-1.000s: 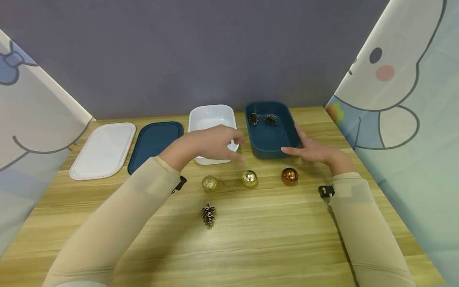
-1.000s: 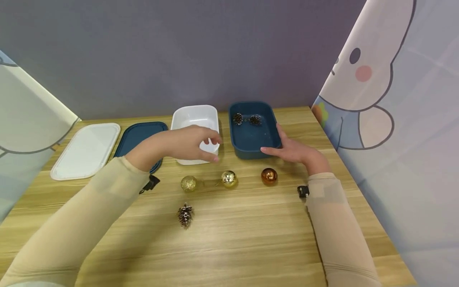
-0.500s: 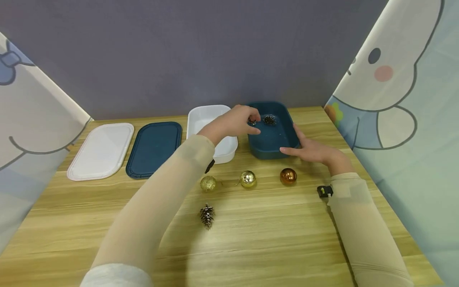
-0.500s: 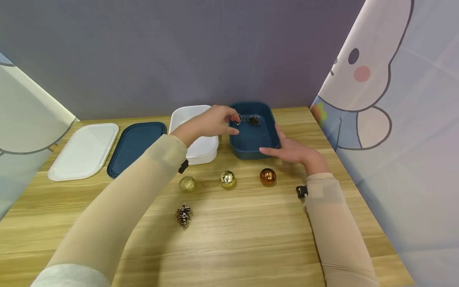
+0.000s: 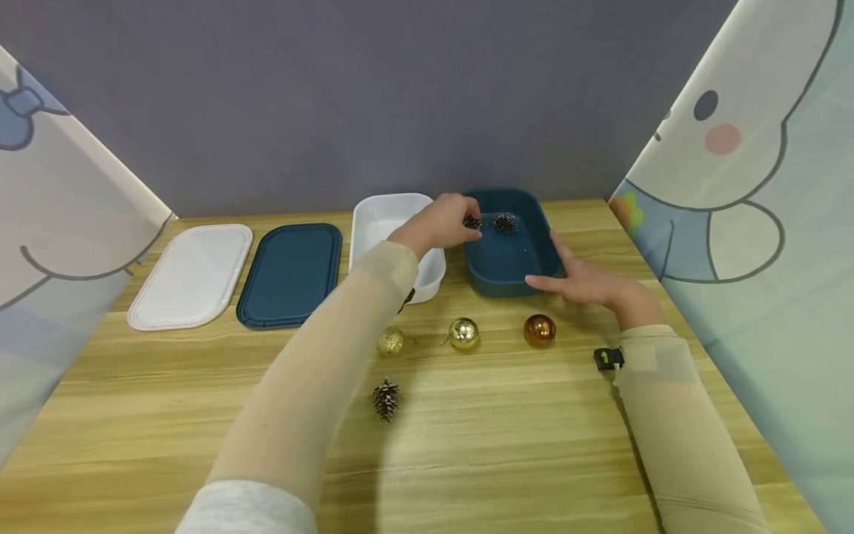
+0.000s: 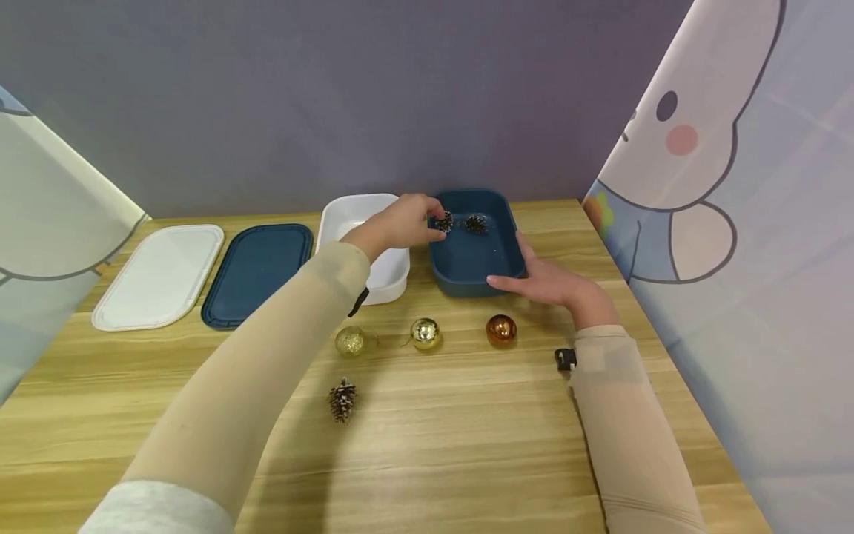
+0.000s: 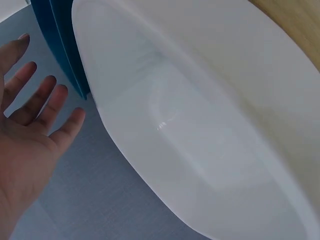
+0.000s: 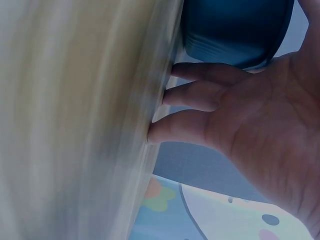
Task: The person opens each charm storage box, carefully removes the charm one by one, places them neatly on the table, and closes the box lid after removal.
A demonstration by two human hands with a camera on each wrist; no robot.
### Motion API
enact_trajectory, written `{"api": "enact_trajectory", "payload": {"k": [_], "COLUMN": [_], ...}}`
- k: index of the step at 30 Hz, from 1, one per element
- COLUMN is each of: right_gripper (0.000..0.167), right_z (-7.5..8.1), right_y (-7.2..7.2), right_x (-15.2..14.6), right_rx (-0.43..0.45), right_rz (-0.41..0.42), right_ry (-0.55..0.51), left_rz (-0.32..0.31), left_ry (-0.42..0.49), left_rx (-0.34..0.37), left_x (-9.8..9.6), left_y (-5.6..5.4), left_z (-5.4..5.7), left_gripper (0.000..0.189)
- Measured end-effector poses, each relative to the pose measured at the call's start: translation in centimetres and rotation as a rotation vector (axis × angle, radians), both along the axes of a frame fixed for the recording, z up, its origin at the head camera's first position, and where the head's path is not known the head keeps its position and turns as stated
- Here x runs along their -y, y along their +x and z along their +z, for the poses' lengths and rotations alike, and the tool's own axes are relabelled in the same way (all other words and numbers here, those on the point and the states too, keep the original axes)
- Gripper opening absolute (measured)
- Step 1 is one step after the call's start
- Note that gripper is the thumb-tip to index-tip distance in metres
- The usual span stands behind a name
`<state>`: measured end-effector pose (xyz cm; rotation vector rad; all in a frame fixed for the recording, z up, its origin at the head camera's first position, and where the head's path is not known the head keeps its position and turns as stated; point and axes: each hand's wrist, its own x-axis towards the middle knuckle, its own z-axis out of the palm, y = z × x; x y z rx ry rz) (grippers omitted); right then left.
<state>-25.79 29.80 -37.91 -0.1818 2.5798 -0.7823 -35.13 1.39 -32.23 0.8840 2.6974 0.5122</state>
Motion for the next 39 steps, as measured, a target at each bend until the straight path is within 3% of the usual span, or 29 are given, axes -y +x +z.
{"api": "enact_trajectory", "payload": {"k": [7,16,22,27,39], "right_gripper": [0.116,0.117,0.118,0.117,0.119], "right_z": [0.1,0.2,0.0,-0.1,0.3], "right_y": [0.1,0.3,0.4,0.5,0.6], "right_x": [-0.4,-0.6,-0.2,0.2,0.6], "right_rx": [0.011,0.012,0.013,0.016,0.010], "right_rz": [0.010,-0.005,-0.015,-0.018,-0.006], "right_ry": [-0.015,-0.022,-0.031,-0.052,-0.033], "left_rz": [0.017,-0.014,0.016,0.009,0.067], "left_ry": [-0.081,-0.195,-0.180,-0.192,-0.241], "left_rx": [-0.028,-0.082,-0.002,0.017,0.091], "left_x": [-0.9,-2.3,-2.4,-2.8,-3.8], "left_y": [0.1,-1.2,-1.6,-1.8,-2.6], "left_z": [-0.4,0.3,1.2,1.5,-0.4], "left_gripper": [0.048,0.050,0.057,0.058,0.060]}}
